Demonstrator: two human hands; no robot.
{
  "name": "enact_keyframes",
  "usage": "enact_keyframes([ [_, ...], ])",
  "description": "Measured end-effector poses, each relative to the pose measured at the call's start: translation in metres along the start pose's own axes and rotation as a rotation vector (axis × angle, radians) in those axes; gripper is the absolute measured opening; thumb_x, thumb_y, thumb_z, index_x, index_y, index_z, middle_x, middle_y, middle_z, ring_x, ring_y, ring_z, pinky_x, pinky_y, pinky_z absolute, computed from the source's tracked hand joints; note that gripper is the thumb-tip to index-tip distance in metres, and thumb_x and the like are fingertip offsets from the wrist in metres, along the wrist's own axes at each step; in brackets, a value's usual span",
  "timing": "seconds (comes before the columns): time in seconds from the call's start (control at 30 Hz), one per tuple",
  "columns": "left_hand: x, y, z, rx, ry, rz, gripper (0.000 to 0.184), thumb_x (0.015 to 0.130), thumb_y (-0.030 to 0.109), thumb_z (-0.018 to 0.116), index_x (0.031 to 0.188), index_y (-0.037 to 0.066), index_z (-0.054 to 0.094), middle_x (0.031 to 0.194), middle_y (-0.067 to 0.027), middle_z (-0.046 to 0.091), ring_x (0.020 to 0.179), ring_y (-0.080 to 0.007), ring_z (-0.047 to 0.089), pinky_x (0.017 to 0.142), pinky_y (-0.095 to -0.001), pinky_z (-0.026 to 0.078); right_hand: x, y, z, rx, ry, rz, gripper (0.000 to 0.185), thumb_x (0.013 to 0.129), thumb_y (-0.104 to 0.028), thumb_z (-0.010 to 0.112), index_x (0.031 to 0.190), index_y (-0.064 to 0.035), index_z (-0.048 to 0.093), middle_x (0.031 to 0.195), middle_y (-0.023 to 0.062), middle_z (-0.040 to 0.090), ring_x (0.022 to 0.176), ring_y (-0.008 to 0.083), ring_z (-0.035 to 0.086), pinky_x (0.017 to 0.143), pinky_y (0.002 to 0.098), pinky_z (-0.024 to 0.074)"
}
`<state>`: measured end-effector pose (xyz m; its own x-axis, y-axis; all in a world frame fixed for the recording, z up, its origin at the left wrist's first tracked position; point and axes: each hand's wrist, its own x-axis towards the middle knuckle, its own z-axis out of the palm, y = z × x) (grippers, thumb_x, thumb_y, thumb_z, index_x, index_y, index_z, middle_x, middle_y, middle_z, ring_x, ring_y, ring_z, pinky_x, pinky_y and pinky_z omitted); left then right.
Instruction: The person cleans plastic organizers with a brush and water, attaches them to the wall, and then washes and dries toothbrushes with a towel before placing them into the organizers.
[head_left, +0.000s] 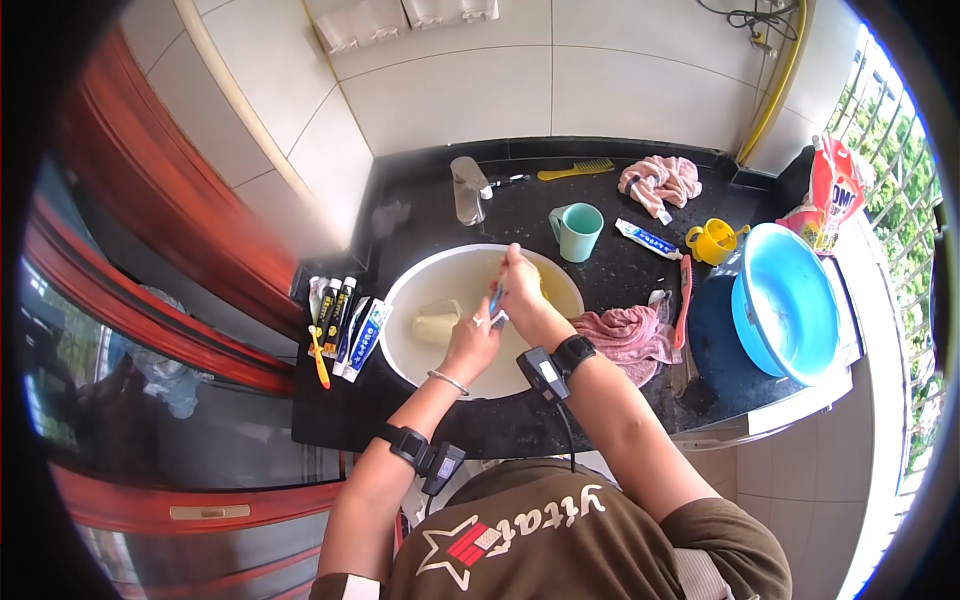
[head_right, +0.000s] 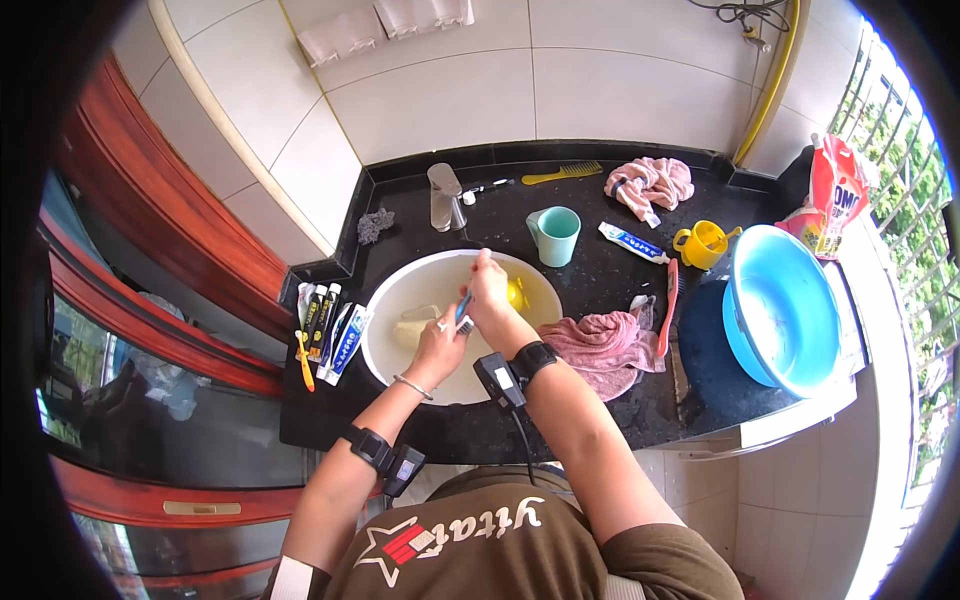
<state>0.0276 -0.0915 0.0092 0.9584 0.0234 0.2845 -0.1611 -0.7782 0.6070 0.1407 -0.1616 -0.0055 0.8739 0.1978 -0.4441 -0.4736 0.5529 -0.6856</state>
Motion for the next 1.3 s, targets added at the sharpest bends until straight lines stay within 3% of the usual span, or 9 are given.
enact_keyframes([
  [0.1,0.009,-0.004,-0.006,-0.593,0.138,-0.347,0.020,0.090,0.022,0.048,0.097,0.004,0.048,0.066,-0.0118,0.058,0.048,-0.0178,0.056,0.043,-0.0298,0.042,-0.046,-0.008,0.003,-0.066,-0.472,0.028,0.034,0.091,-0.038,0.047,0.100,-0.0067,0.052,0.070,0.0059,0.051,0.055,0.0165,0.050,0.040,0.0294,0.0377],
  [0.2,0.014,-0.002,-0.035,-1.250,-0.127,-0.665,0.014,0.092,0.022,0.045,0.087,0.010,0.047,0.057,-0.0045,0.050,0.042,-0.0056,0.042,0.035,-0.0187,0.029,-0.029,0.010,-0.017,-0.658,-0.440,-0.752,0.035,0.089,-0.032,0.050,0.111,-0.0041,0.050,0.078,0.0104,0.060,0.065,0.0189,0.059,0.055,0.0321,0.0466],
  [0.33,0.012,0.007,-0.029,-1.183,-0.279,-0.619,0.016,0.092,0.024,0.046,0.087,0.008,0.048,0.061,-0.0048,0.053,0.041,-0.0045,0.039,0.036,-0.0184,0.028,-0.019,-0.012,-0.014,-1.036,-0.188,-0.626,0.037,0.087,-0.035,0.051,0.105,-0.0021,0.053,0.075,0.0112,0.061,0.067,0.0185,0.060,0.059,0.0326,0.0466],
  [0.43,0.013,0.000,-0.012,-0.542,-0.104,-0.234,0.015,0.092,0.021,0.046,0.086,0.008,0.048,0.058,-0.0046,0.052,0.039,-0.0051,0.038,0.036,-0.0184,0.027,-0.014,-0.022,-0.012,-0.913,-0.187,-0.134,0.039,0.087,-0.041,0.052,0.085,-0.0022,0.058,0.063,0.0031,0.055,0.060,0.0140,0.052,0.053,0.0313,0.0425],
  [0.57,0.010,0.001,-0.026,-0.991,-0.281,-0.597,0.017,0.092,0.024,0.046,0.087,0.008,0.049,0.055,-0.0035,0.050,0.037,-0.0067,0.036,0.037,-0.0196,0.029,-0.010,-0.021,-0.035,-0.313,-0.456,0.321,0.032,0.091,-0.036,0.046,0.105,-0.0092,0.055,0.100,0.0063,0.059,0.088,0.0159,0.057,0.079,0.0326,0.0444],
  [0.67,0.004,-0.024,-0.024,-1.527,-0.407,-0.833,0.022,0.091,0.030,0.048,0.088,0.008,0.050,0.052,-0.0031,0.048,0.036,-0.0071,0.032,0.038,-0.0193,0.028,-0.058,-0.036,-0.016,0.111,-0.662,0.248,0.026,0.093,-0.026,0.045,0.109,-0.0066,0.053,0.101,0.0084,0.060,0.089,0.0163,0.057,0.081,0.0335,0.0438],
  [0.8,0.007,-0.005,-0.027,-1.425,-0.365,-0.926,0.024,0.089,0.033,0.051,0.084,0.009,0.051,0.055,-0.0033,0.049,0.037,-0.0071,0.032,0.038,-0.0189,0.026,-0.012,-0.005,-0.031,0.480,-0.916,0.332,0.024,0.092,-0.016,0.044,0.109,-0.0009,0.050,0.073,0.0024,0.056,0.066,0.0116,0.058,0.072,0.0315,0.0464],
  [0.93,0.005,-0.006,0.000,-0.682,0.025,-0.495,0.024,0.088,0.027,0.056,0.080,0.006,0.050,0.059,-0.0022,0.052,0.042,-0.0096,0.045,0.040,-0.0236,0.035,-0.020,-0.004,-0.013,-0.404,-0.245,-0.029,0.025,0.093,-0.025,0.045,0.100,-0.0013,0.052,0.066,-0.0013,0.053,0.053,0.0089,0.053,0.057,0.0231,0.0444],
  [1.3,0.011,0.004,-0.034,-1.117,0.011,-0.771,0.018,0.089,0.025,0.053,0.078,0.011,0.049,0.055,0.0020,0.045,0.039,-0.0031,0.034,0.034,-0.0179,0.025,-0.047,-0.010,-0.029,-0.095,-0.587,-0.051,0.038,0.086,-0.004,0.052,0.122,-0.0028,0.043,0.110,0.0092,0.054,0.102,0.0196,0.055,0.091,0.0315,0.0451],
])
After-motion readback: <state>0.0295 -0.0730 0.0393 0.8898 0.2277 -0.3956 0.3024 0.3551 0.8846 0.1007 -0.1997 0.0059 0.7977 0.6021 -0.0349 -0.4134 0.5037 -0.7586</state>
